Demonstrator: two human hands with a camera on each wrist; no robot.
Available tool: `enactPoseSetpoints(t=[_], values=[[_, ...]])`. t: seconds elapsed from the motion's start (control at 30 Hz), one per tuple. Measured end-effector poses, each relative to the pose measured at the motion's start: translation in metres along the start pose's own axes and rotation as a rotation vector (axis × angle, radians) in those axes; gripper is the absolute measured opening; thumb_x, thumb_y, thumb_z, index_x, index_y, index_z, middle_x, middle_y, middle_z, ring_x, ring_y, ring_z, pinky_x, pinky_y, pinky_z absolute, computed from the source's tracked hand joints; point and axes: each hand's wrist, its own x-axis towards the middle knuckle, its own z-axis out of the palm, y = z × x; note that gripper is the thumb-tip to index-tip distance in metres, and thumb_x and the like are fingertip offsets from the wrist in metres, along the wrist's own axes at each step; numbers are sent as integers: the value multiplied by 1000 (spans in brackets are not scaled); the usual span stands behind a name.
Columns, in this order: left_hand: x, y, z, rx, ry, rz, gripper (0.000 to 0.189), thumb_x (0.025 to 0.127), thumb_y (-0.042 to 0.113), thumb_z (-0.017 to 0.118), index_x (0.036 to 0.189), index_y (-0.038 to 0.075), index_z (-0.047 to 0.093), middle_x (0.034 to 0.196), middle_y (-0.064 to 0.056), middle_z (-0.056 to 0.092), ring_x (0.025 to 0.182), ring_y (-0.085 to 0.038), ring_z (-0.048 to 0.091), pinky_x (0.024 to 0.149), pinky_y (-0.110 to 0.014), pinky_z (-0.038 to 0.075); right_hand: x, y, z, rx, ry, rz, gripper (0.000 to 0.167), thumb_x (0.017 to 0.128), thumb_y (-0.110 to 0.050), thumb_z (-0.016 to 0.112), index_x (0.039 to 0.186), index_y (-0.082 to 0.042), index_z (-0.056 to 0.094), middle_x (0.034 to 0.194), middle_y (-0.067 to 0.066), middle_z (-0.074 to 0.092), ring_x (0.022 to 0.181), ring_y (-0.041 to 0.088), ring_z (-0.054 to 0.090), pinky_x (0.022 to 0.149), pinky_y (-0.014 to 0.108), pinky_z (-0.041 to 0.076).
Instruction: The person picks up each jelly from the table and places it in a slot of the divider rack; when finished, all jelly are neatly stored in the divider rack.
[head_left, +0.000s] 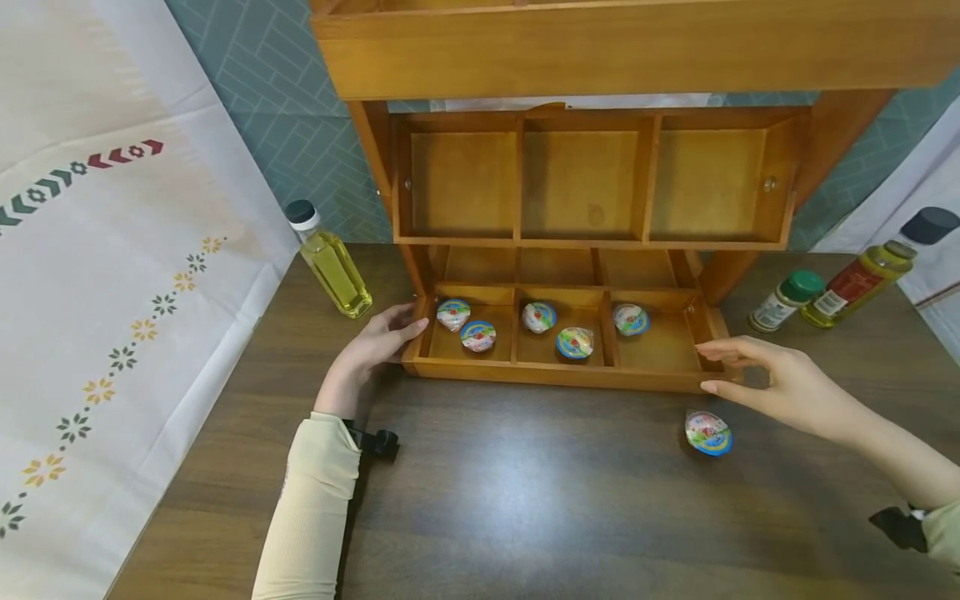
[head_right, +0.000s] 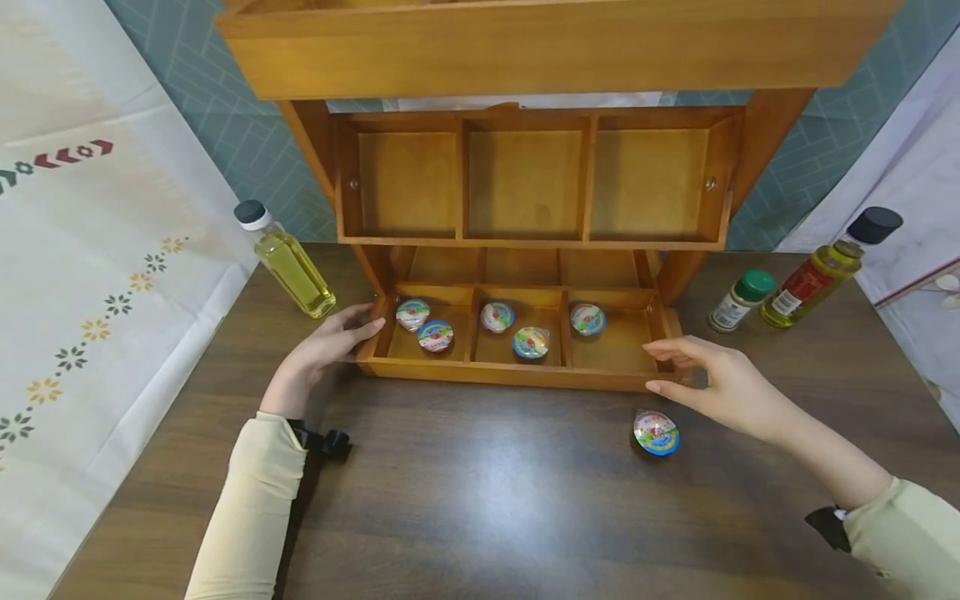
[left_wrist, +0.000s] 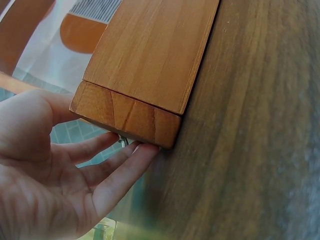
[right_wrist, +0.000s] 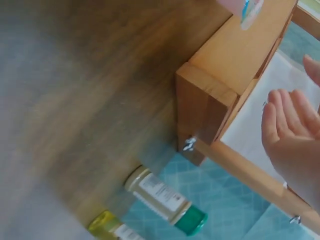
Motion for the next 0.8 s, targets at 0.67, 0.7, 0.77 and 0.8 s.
enactPoseSetpoints(t=[0.67, 0.7, 0.77, 0.8], values=[[0, -1, 0, -1, -6, 8, 68, 94, 40, 52, 148, 11, 22, 145, -18, 32, 128, -35, 37, 94, -53, 41, -40, 8, 26, 45, -11, -166, 69, 61, -17, 87, 123, -16, 58, 120, -6, 58, 106, -11, 47, 86, 4, 34], [0, -1, 0, -1, -6, 8, 68, 94, 40, 52, 148, 11, 22, 145, -18, 32, 128, -35, 38, 94, -53, 41, -40, 8, 27, 44, -13, -176, 69, 61, -19, 87, 123, -15, 58, 120, -6, 58, 106, -11, 46, 86, 4, 34], [0, -1, 0, -1, -6, 10, 68, 94, 40, 53, 148, 11, 22, 145, -18, 33, 128, -35, 38, 95, -53, 41, -41, 9, 30, 34, -13, -188, 68, 60, -21, 88, 121, -15, 59, 119, -8, 58, 105, -10, 47, 85, 4, 33], [0, -1, 0, -2, -6, 10, 69, 94, 40, 53, 148, 11, 22, 145, -18, 33, 128, -35, 37, 95, -54, 40, -41, 9, 32, 29, -12, -192, 67, 60, -22, 88, 121, -14, 60, 118, -9, 59, 104, -9, 48, 85, 4, 34]])
